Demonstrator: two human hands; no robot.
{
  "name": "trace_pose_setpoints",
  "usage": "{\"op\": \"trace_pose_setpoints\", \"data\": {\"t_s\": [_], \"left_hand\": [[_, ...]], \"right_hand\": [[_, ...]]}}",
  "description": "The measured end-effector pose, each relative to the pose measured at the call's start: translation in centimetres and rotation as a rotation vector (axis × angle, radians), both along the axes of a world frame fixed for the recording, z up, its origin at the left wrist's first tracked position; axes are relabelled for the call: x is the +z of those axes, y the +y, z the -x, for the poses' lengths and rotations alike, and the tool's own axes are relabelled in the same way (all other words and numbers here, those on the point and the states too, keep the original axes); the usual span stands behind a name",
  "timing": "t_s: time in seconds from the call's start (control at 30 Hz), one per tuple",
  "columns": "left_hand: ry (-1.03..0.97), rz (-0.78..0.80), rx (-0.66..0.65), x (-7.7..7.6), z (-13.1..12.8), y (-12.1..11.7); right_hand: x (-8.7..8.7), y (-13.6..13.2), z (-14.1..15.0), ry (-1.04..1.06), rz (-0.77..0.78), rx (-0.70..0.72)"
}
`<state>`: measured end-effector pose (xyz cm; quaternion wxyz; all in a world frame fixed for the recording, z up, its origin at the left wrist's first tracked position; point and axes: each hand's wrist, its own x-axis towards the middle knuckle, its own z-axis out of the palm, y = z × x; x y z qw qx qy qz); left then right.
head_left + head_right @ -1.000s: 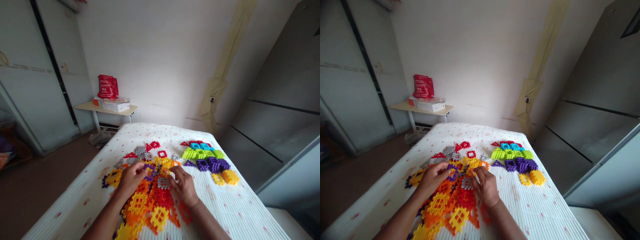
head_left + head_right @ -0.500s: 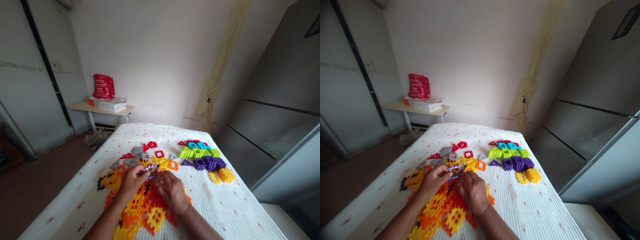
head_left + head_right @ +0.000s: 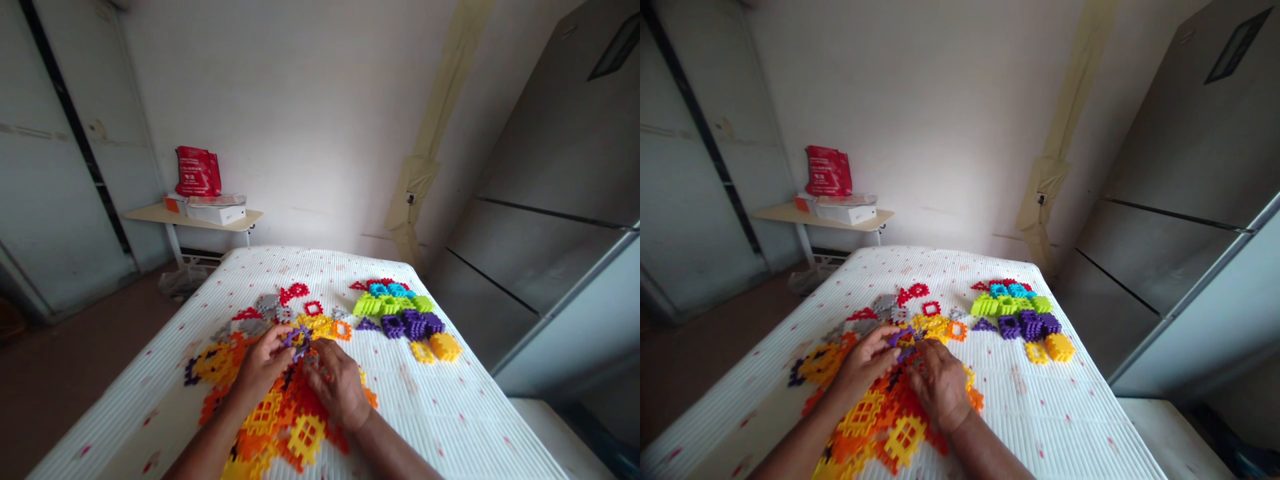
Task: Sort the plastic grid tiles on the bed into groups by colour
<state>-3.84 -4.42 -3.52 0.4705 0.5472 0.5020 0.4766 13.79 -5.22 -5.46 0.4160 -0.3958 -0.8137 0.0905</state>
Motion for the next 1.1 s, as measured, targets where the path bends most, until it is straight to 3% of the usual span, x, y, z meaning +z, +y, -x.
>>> {"op": "trace_pose_setpoints", "data": {"t_s": [0.43,0.83,1.1], "left_hand": [[-0.067,0.019,-0.013,-0.5,-0.3,0.2],[0.031,0.020,-0.044,-0.2,-0.4,0.1],[0.102,0.010,0.054,-0.3,0.2,0.3]], "right_hand": [[0.5,-0.1,-0.1,-0.035,-0.055,-0.062],[0.7,-0.2,0.0,-0.052,-0.052,-0.075],[1.2,0.1,-0.7,-0.063,-0.118,-0.115]]}}
